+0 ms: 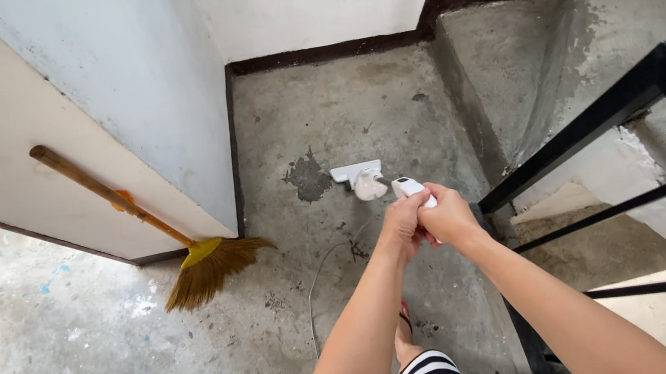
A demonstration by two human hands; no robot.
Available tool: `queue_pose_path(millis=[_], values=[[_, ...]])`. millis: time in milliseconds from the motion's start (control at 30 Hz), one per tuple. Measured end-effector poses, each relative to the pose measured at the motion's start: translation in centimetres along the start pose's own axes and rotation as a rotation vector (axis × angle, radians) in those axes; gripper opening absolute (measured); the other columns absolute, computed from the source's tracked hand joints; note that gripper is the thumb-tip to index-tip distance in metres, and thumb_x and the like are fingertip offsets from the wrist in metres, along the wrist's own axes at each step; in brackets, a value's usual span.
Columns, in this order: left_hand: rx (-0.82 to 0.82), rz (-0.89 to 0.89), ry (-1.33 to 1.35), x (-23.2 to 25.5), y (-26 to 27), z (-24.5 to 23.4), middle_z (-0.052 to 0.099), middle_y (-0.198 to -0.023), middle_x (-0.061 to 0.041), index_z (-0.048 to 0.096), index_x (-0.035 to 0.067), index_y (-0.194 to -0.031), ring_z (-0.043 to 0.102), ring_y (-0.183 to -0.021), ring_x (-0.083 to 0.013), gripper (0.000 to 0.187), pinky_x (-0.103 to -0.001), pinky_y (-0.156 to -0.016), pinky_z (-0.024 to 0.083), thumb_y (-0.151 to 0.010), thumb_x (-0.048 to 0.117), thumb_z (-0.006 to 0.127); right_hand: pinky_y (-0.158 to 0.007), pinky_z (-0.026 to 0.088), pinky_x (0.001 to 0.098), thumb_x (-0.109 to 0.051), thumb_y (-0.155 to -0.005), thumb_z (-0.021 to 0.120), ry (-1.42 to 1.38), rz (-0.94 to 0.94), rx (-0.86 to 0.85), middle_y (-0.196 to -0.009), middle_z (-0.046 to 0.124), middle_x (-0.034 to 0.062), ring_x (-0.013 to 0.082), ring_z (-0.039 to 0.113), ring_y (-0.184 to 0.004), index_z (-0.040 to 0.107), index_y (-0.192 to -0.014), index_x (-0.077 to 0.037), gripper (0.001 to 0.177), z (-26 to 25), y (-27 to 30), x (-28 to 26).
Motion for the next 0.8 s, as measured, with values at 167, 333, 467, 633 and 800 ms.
queue_pose_path(millis=[167, 333, 467, 633, 800], values=[[-0.019, -0.004, -0.111, 1.0, -4.1, 1.0, 0.067, -0.082, -0.013, 0.065, 0.004, -0.108, 0.060, -0.051, -0.0266, 0.032, -0.042, -0.041, 0.048, -0.096, 0.033, 0.064, -0.038, 0.044, 0.0337, -0.006, -0.081, 0.062, -0.109, -0.054, -0.046, -0.070, 0.068, 0.0091, 0.0149, 0.056, -0.042, 0.068, -0.121, -0.005, 0.041, -1.2, -5.2, 0.7], [0.031, 0.007, -0.362, 3.8, -10.5, -1.5, 0.070, -0.115, -0.004, 0.066, 0.010, -0.127, 0.068, -0.099, -0.0178, 0.045, -0.037, -0.080, 0.054, -0.097, 0.043, 0.058, -0.036, 0.041, 0.0339, -0.005, -0.080, 0.066, -0.168, -0.101, -0.140, -0.072, 0.067, 0.0081, 0.0151, 0.054, -0.041, 0.064, -0.127, -0.007, 0.047, -2.5, -12.5, -0.8], [0.167, -0.080, -0.361, 5.4, -15.5, -4.9, 0.065, -0.131, -0.003, 0.055, 0.014, -0.140, 0.067, -0.113, -0.0215, 0.055, -0.038, -0.091, 0.052, -0.096, 0.048, 0.058, -0.037, 0.042, 0.0342, -0.001, -0.075, 0.061, -0.120, -0.122, -0.182, -0.069, 0.063, 0.0072, 0.0151, 0.055, -0.041, 0.061, -0.132, -0.010, 0.057, -3.4, -20.1, -2.7], [0.264, -0.086, -0.337, 8.2, -19.6, -7.5, 0.066, -0.135, -0.004, 0.055, 0.014, -0.143, 0.067, -0.114, -0.0207, 0.057, -0.036, -0.090, 0.052, -0.095, 0.045, 0.061, -0.037, 0.043, 0.0354, -0.002, -0.073, 0.063, -0.075, -0.137, -0.235, -0.067, 0.060, 0.0078, 0.0158, 0.056, -0.041, 0.062, -0.127, -0.007, 0.054, -2.9, -29.1, -6.9], [0.415, -0.089, -0.298, 11.4, -18.6, -10.2, 0.066, -0.137, -0.004, 0.047, 0.015, -0.149, 0.068, -0.116, -0.0182, 0.058, -0.032, -0.090, 0.055, -0.098, 0.040, 0.059, -0.040, 0.046, 0.0348, -0.005, -0.075, 0.062, -0.096, -0.136, -0.254, -0.070, 0.062, 0.0069, 0.0159, 0.057, -0.042, 0.058, -0.129, -0.011, 0.055, -1.3, -35.6, -9.8]])
Point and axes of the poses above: each hand's wrist, its own y-axis away from the middle knuckle, its own z-axis out of the palm, x = y × z, the point moved 10 cm from there along -y, towards the middle knuckle
